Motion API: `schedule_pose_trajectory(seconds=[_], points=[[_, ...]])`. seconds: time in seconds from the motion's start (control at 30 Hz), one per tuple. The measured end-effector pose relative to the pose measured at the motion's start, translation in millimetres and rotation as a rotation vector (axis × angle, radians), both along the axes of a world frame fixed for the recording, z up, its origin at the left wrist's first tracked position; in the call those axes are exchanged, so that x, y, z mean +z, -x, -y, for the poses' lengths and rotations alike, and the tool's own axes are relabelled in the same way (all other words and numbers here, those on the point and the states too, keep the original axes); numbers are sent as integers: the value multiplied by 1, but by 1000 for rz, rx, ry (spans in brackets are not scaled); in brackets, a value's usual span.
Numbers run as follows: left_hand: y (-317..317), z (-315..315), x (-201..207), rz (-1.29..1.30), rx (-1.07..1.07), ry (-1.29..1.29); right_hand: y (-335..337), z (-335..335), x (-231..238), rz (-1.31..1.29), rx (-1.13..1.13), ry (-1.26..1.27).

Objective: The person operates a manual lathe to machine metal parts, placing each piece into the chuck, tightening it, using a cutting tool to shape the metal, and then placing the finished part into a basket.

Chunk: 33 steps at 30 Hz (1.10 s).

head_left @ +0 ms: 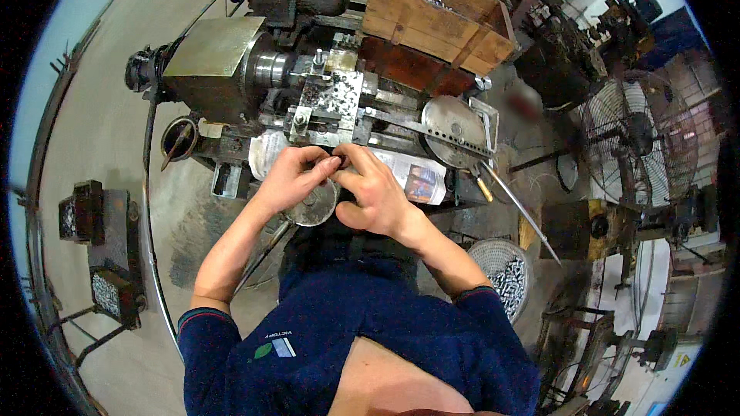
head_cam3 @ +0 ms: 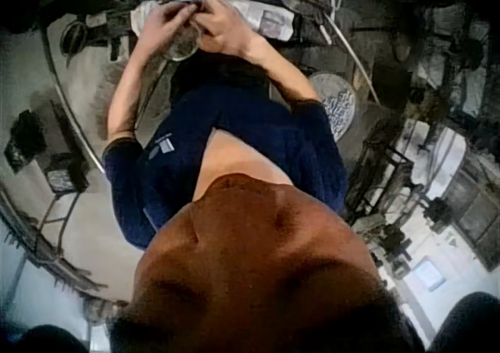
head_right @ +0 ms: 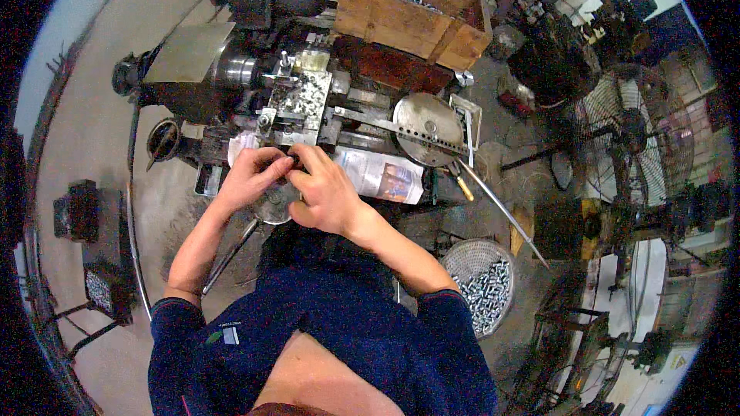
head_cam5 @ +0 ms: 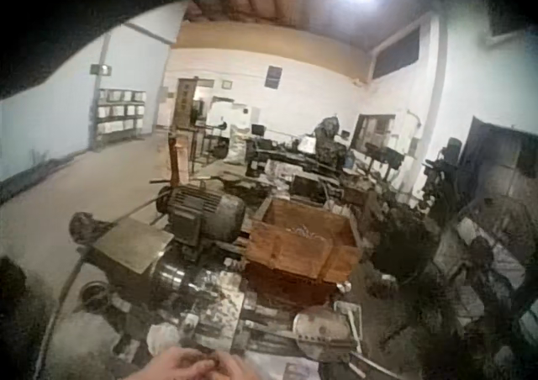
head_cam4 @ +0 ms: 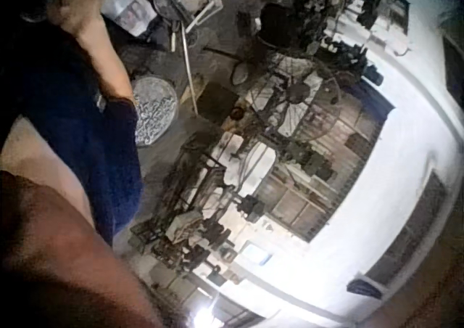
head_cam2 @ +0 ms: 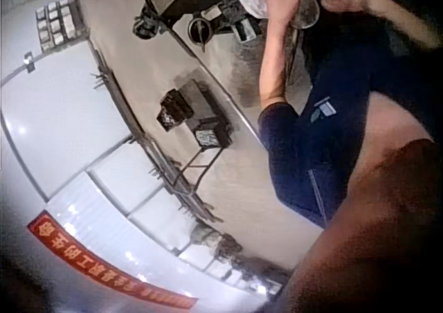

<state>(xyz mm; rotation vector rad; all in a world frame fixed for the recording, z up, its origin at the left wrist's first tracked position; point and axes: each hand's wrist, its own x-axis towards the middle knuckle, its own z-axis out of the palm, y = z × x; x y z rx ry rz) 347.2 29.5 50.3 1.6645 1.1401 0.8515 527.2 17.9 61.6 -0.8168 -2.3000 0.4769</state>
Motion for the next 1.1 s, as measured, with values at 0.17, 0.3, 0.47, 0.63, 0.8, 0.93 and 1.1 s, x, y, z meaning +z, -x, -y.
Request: schedule_pose_trajectory(seconds=[0.17,0.3,0.47,0.63,0.8,0.93,1.1], points=[[15,-5,0,-12,-81,96,2,-12,6,81,64,-21],[25,-9,11,90,-66,107,8,-26,13,71,158,-55],[41,-15,13,154,14,64,32,-43,32,168,166,-301],[59,-18,17,94,60,61,51,-61,29,182,298,-281],[73,-18,17,138,79,95,64,-70,34,182,363,-312],[80,-19,16,129,44,132,67,-74,35,221,387,-245],[133,-5,18,79,286,130,71,-121,21,343,201,-250]])
